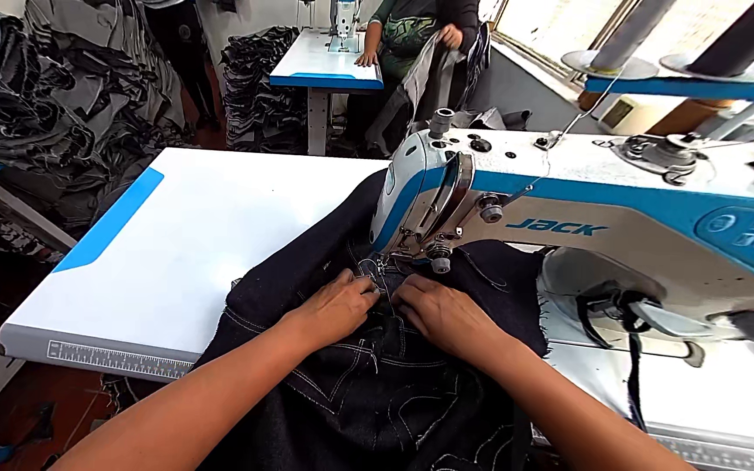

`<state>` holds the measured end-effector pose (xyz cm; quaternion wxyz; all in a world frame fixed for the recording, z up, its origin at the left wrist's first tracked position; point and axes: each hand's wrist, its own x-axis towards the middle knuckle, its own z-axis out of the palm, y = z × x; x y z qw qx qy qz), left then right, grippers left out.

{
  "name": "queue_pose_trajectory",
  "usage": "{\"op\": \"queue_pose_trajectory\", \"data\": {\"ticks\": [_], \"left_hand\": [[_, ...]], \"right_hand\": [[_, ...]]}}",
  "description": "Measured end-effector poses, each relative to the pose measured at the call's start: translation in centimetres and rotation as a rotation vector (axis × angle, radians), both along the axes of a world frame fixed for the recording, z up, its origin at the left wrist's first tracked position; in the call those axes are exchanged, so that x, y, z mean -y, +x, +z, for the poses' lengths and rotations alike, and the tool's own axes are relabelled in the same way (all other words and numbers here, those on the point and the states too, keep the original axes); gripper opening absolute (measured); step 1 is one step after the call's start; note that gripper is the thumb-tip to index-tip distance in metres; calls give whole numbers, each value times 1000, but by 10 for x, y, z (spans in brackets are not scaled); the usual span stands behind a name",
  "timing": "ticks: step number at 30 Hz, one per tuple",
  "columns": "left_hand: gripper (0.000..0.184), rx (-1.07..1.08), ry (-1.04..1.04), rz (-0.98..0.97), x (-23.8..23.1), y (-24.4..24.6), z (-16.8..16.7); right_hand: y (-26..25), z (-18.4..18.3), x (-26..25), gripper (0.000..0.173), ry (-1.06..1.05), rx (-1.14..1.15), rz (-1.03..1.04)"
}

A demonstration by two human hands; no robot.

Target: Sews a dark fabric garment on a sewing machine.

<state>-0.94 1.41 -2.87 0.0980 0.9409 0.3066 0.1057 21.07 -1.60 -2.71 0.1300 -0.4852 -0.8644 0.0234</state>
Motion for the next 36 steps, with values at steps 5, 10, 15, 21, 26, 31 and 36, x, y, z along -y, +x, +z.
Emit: {"op": "queue_pose_trajectory", "data": {"ticks": [5, 10, 15, 21, 26, 31, 36], "left_hand": [[24, 181, -112, 40, -10, 0, 0], [30, 221, -98, 35, -15, 0, -3], [19, 16, 148, -21, 5, 0, -5], [25, -191, 163, 107, 25, 7, 10], [48, -312, 128, 151, 25, 16, 13], [41, -282, 66, 162, 23, 14, 18], [40, -254, 17, 168, 20, 11, 19]], "right_hand": [[4, 17, 4, 36, -174, 69, -16], [-4, -2, 2, 11, 86, -19, -60], [-11, -13, 11, 11, 296, 74, 9], [-10, -15, 15, 9, 321, 84, 10], [-2, -15, 15, 11, 307, 57, 62], [0, -16, 16, 9, 320, 75, 69], [-2, -16, 16, 9, 304, 71, 45]]}}
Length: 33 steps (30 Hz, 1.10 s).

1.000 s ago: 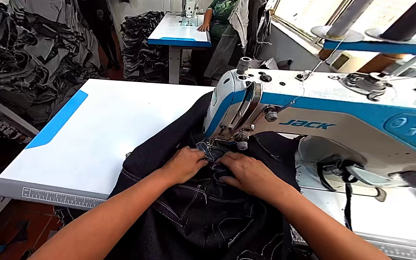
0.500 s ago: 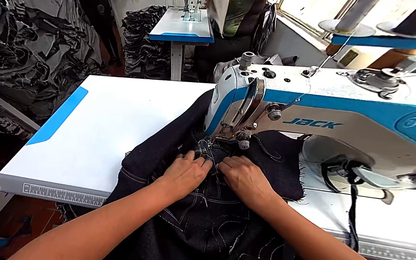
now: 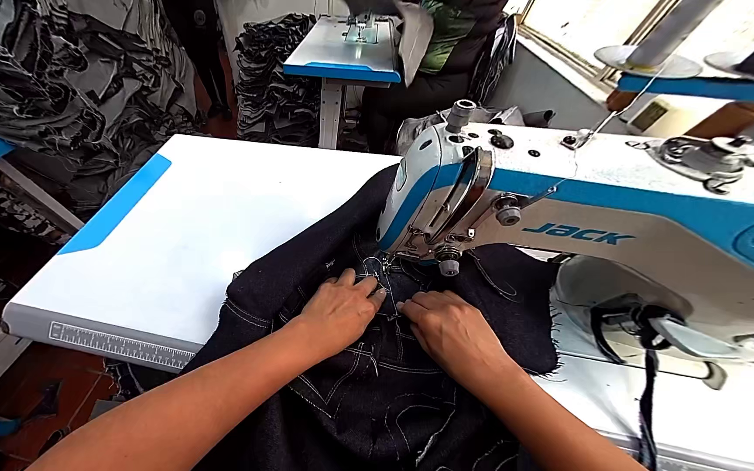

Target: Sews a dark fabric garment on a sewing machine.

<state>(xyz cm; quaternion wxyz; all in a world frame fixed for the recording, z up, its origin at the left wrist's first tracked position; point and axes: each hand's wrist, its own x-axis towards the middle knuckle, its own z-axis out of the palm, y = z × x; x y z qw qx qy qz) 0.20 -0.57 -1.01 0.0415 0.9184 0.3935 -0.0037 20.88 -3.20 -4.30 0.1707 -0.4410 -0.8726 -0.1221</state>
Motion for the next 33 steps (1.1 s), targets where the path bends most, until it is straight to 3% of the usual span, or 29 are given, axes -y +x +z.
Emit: {"op": "queue_pose_trajectory", "data": {"ticks": [14, 33], "left_hand": [[42, -16, -6, 34, -13, 2, 2], [45, -63, -7, 41, -39, 1, -1]], "right_hand": [[-5, 2, -9, 10, -19, 26, -59], [-15, 14, -13, 34, -178, 167, -218]]}}
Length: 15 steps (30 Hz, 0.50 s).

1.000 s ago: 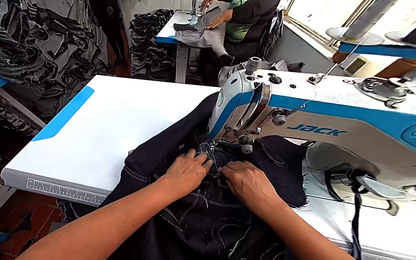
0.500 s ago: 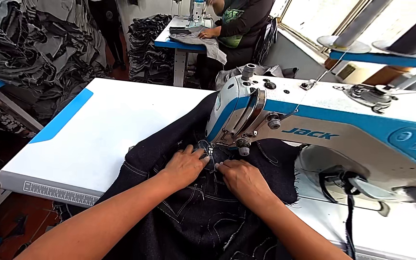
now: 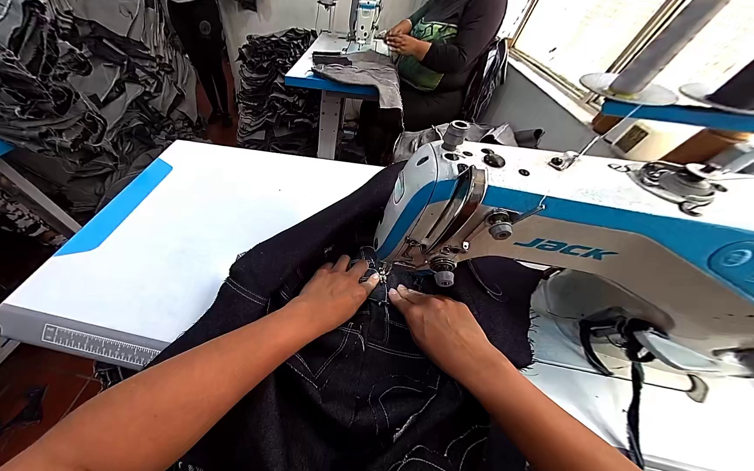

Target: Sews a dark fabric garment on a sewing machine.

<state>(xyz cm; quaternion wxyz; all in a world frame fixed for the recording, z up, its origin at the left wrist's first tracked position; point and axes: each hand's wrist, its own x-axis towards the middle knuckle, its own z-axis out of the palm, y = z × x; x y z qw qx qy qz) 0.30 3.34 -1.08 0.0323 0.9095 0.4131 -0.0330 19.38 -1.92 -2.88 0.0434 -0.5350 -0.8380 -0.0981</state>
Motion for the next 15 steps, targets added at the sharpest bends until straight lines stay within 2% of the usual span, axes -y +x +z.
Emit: {"op": "queue_pose_trajectory", "data": {"ticks": [3, 6, 8, 15], "left_hand": [[47, -24, 108, -56, 1, -1, -7], [34, 92, 448, -296, 3, -11, -30], [33, 123, 554, -418, 1, -17, -36], [42, 68, 279, -234, 11, -14, -24]], "right_hand": [[-1, 3, 1, 40, -72, 60, -22], [-1, -1, 3, 41, -37, 77, -10], [0, -5, 6, 38, 24, 64, 14], [2, -3, 8, 39, 39, 75, 13]]}}
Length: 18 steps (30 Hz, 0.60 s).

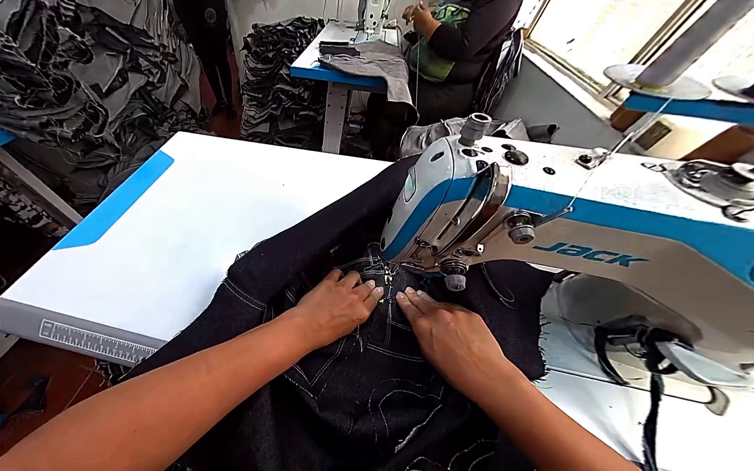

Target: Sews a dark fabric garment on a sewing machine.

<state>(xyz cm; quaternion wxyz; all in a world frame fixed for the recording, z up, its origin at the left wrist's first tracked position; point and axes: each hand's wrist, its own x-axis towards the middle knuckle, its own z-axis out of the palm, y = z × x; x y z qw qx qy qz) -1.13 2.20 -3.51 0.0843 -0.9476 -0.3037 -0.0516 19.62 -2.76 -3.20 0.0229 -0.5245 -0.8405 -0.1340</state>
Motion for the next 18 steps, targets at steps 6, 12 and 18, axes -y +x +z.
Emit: {"op": "queue_pose_trajectory", "data": {"ticks": [6, 12, 18], "left_hand": [[40, 37, -34, 24, -2, 2, -2], [34, 75, -22, -32, 0, -7, -6], [41, 20, -76, 103, 9, 2, 0]], "right_hand": [[3, -7, -4, 42, 21, -28, 12], [6, -11, -3, 43, 54, -59, 42], [9, -10, -6, 44, 49, -53, 42]]}}
